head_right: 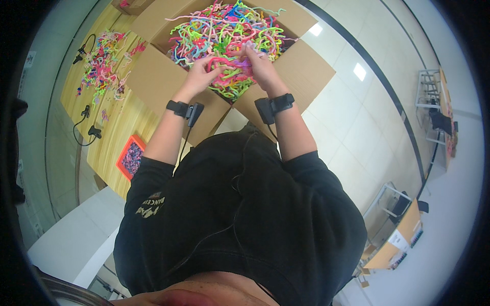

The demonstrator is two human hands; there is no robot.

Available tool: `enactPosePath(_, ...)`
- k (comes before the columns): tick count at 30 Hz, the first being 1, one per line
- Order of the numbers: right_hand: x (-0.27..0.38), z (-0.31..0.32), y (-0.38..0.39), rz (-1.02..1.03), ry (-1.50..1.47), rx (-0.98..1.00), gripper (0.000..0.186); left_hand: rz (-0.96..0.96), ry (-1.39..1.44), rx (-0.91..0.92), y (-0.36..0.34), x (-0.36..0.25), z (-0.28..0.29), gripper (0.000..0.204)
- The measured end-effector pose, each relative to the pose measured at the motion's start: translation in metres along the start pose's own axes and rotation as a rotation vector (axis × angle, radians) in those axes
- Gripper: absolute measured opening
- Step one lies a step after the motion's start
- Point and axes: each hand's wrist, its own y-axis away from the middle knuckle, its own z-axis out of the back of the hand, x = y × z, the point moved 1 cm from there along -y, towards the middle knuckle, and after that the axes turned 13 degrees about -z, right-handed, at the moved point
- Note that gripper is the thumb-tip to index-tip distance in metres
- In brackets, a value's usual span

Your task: The person repeatedly picks up handfuls of colorful plastic strips from a cardboard box, separates them, and places them back into the box. The person also moves a small orange tray on the table and occasionally picks up strips from the table surface.

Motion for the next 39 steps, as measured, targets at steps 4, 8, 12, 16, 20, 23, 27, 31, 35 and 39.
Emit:
enactPosePath(4, 0.008, 0.016, -0.001, 0.029, -0.006, 0.01, 0.032, 0.119, 0.173, 0.004, 0.008, 0.009, 0.017, 0.02)
enactPosePath(8, 0.012, 0.025, -0.004, 0.101, 0.062, 0.01, 0.029, 0.114, 0.21, -0.077, 0.008, 0.013, 0.028, 0.018)
enactPosePath(12, 0.009, 0.024, -0.008, 0.193, 0.076, -0.03, 0.029, 0.091, 0.248, -0.203, 0.005, 0.019, 0.035, 0.019)
enactPosePath(16, 0.005, 0.029, -0.018, 0.152, -0.063, -0.12, 0.029, 0.216, 0.261, -0.374, 0.005, 0.033, 0.045, 0.024)
enactPosePath(20, 0.011, 0.042, -0.018, 0.116, -0.069, -0.156, 0.032, 0.267, 0.211, -0.504, 0.002, 0.045, 0.065, 0.024)
enactPosePath(23, 0.014, 0.037, -0.013, 0.096, -0.038, -0.173, 0.036, 0.226, 0.245, -0.49, 0.002, 0.044, 0.065, 0.022)
enactPosePath(27, 0.017, 0.015, -0.006, 0.017, 0.138, -0.152, 0.04, 0.157, 0.424, -0.42, -0.006, 0.025, 0.046, 0.021)
enactPosePath(31, 0.014, -0.015, -0.003, 0.026, 0.013, 0.156, 0.031, 0.022, 0.338, -0.2, -0.017, -0.007, 0.025, 0.033)
enactPosePath(35, 0.007, -0.028, -0.004, -0.038, 0.071, 0.197, 0.021, -0.055, 0.172, -0.1, -0.022, -0.023, 0.006, 0.037)
enactPosePath(39, 0.01, -0.019, -0.007, -0.013, 0.095, 0.134, 0.023, 0.052, 0.04, -0.142, -0.024, -0.011, 0.016, 0.025)
